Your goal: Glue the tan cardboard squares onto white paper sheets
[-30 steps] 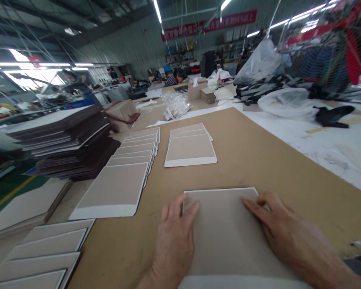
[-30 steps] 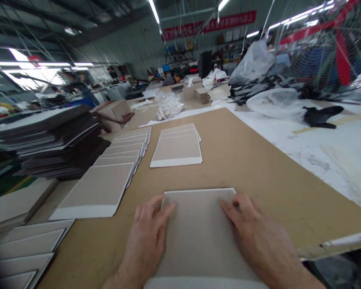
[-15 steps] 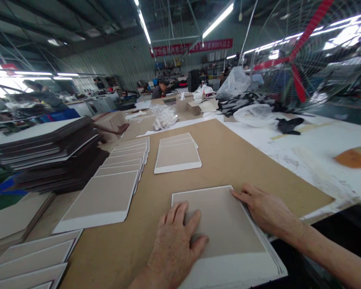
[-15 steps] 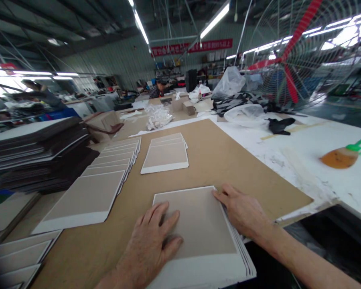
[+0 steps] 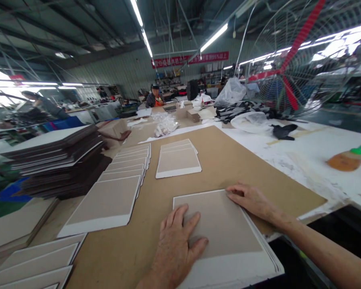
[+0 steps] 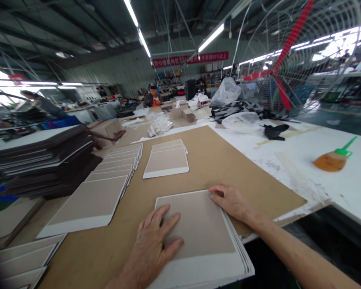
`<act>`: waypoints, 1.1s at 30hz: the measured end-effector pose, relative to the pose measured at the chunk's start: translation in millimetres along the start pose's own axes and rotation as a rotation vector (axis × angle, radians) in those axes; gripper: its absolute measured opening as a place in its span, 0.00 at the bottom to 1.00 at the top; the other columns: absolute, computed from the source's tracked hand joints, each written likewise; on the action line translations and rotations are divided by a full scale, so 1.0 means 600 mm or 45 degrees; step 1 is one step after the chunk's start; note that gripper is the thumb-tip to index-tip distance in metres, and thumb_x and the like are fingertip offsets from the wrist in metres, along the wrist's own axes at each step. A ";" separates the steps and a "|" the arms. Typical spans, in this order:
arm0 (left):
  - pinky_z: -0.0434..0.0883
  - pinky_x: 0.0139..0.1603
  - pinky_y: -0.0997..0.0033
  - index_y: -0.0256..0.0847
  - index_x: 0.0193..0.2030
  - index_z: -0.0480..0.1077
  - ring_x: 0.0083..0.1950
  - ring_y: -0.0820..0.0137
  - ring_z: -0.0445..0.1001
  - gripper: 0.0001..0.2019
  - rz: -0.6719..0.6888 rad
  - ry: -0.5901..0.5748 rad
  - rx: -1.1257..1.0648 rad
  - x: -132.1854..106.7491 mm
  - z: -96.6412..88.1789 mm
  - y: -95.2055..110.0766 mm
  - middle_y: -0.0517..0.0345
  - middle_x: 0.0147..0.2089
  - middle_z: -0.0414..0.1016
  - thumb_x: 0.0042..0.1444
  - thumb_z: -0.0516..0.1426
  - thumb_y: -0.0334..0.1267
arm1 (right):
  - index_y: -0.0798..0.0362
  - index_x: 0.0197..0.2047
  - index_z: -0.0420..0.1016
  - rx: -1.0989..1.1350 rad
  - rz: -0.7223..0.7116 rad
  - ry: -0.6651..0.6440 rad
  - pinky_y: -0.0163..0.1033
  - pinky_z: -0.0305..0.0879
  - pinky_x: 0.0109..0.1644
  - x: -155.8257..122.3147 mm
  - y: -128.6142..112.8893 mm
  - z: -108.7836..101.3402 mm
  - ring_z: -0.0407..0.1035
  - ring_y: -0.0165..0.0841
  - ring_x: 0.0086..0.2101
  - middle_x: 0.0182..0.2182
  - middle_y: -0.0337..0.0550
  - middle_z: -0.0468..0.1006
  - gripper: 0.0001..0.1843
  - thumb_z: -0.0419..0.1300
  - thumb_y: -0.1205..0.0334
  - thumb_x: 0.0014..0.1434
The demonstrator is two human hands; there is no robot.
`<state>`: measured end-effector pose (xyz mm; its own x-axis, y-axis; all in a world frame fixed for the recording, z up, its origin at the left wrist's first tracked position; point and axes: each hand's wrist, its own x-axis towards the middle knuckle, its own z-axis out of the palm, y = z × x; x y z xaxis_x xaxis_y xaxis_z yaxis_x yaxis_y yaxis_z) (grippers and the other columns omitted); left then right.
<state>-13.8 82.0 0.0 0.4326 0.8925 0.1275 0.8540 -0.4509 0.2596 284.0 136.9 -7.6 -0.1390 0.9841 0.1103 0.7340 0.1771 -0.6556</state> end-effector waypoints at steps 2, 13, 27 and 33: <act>0.59 0.63 0.43 0.58 0.62 0.66 0.67 0.52 0.57 0.26 0.007 0.005 -0.007 -0.002 -0.004 0.002 0.52 0.68 0.59 0.55 0.60 0.47 | 0.53 0.45 0.78 0.012 0.045 0.032 0.41 0.65 0.44 0.001 0.000 0.002 0.71 0.38 0.38 0.39 0.45 0.76 0.19 0.53 0.51 0.59; 0.58 0.65 0.43 0.58 0.63 0.65 0.69 0.52 0.56 0.27 0.000 -0.005 -0.037 -0.003 -0.005 -0.002 0.50 0.69 0.59 0.55 0.60 0.48 | 0.52 0.39 0.77 0.002 0.024 0.079 0.42 0.63 0.41 -0.004 -0.011 0.004 0.69 0.38 0.34 0.33 0.43 0.77 0.14 0.54 0.56 0.57; 0.58 0.65 0.41 0.54 0.63 0.66 0.69 0.51 0.57 0.28 -0.014 -0.067 -0.130 -0.004 -0.014 -0.003 0.48 0.70 0.59 0.54 0.60 0.46 | 0.53 0.44 0.72 0.664 0.227 0.197 0.38 0.66 0.32 -0.001 -0.042 0.002 0.72 0.37 0.31 0.33 0.43 0.78 0.22 0.57 0.44 0.55; 0.58 0.66 0.42 0.54 0.62 0.66 0.69 0.53 0.56 0.26 0.023 0.006 -0.164 -0.011 -0.006 -0.007 0.50 0.69 0.59 0.56 0.59 0.46 | 0.53 0.45 0.76 0.758 0.286 0.108 0.39 0.67 0.35 -0.015 -0.038 0.000 0.74 0.39 0.33 0.35 0.44 0.80 0.23 0.62 0.44 0.55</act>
<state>-21.5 78.0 1.4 0.4461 0.8843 0.1377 0.8018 -0.4632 0.3776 268.7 124.0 6.1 0.0463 0.9983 -0.0348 0.2407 -0.0450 -0.9696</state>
